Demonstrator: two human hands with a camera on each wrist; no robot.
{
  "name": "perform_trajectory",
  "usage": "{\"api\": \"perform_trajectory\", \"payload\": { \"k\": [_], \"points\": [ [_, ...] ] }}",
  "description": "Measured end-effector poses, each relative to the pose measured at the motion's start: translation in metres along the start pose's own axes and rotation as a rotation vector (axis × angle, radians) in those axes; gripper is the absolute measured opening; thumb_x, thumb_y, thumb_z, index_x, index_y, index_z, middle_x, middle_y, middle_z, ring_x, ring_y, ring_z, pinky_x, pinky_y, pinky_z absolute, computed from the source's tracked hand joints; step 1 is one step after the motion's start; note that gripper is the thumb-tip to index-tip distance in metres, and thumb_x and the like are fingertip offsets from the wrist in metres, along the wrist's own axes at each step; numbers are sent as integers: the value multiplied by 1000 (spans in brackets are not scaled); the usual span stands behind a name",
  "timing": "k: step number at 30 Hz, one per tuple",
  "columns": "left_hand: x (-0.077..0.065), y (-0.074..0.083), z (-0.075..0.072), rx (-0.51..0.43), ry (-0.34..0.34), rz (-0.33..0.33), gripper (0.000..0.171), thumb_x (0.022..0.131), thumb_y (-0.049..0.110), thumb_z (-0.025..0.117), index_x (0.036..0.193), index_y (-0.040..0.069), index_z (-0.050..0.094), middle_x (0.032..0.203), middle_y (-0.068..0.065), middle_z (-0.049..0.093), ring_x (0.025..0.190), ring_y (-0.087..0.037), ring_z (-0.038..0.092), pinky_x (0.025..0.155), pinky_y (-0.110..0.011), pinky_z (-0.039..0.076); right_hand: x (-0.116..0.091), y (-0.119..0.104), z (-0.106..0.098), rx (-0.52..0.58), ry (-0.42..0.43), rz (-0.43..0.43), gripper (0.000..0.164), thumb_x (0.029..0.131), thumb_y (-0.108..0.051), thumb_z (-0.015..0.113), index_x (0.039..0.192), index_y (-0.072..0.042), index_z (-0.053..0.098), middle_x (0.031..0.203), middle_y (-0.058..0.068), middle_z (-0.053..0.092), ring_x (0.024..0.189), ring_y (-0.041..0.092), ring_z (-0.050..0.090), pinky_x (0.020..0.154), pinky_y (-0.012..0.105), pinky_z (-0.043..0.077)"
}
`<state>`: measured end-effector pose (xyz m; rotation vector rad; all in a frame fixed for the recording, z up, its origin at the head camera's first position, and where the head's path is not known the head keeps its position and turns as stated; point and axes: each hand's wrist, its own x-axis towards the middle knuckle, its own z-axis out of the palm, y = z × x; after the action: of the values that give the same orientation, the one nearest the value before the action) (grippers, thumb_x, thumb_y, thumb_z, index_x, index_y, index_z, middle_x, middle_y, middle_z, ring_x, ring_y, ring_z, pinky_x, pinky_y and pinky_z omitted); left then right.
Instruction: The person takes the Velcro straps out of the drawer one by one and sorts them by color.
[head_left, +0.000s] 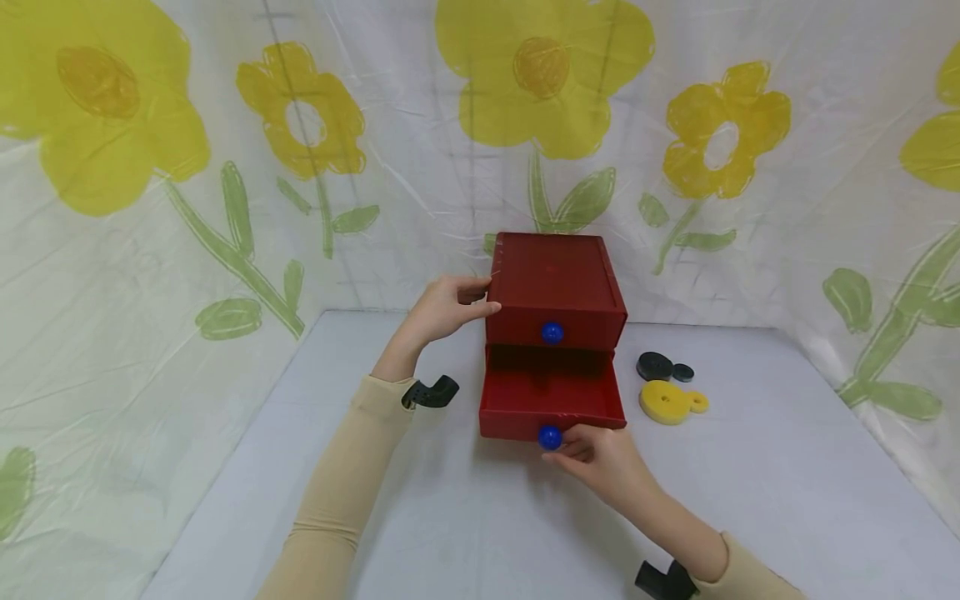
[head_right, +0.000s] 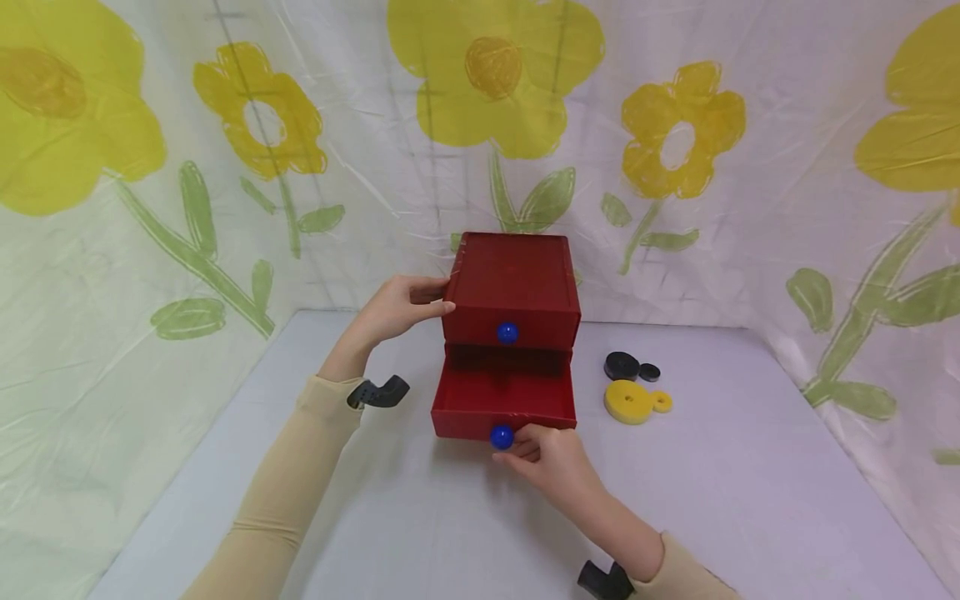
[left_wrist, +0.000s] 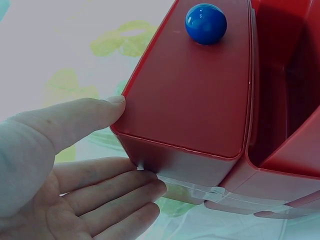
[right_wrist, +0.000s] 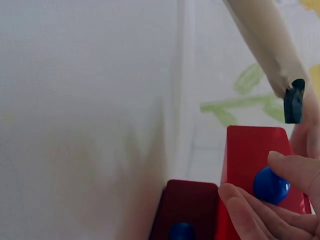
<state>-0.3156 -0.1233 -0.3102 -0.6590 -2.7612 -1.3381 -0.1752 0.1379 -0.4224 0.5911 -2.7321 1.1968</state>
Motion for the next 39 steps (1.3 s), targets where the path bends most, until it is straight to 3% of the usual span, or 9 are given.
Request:
{"api": "perform_trajectory", "payload": {
  "k": [10,23,39],
  "points": [
    [-1,1,0,-4,2,8,60,87,38,68,137,9,51,136,-9,56,121,-23,56,97,-40,49,5,-6,0,-14,56,63,17,75,-22,81,84,-13,71,79,-4,68,69,2,65,65,21,56],
    [0,-1,-1,5,-3,1,61,87,39,67,138,9,51,136,-9,55,122,-23,55,97,-40,48,19,-6,-4,2,68,121,18,78,-26,78,86,-12,71,79,-2,70,68,5,65,63,22,56],
    [0,-1,1,8,3,-3,62,86,41,67,138,10,51,136,-9,56,121,-23,56,97,-41,49,48,9,-4,49,64,79,20,81,-27,76,86,-8,71,78,2,70,67,9,64,60,20,54]
  ]
}}
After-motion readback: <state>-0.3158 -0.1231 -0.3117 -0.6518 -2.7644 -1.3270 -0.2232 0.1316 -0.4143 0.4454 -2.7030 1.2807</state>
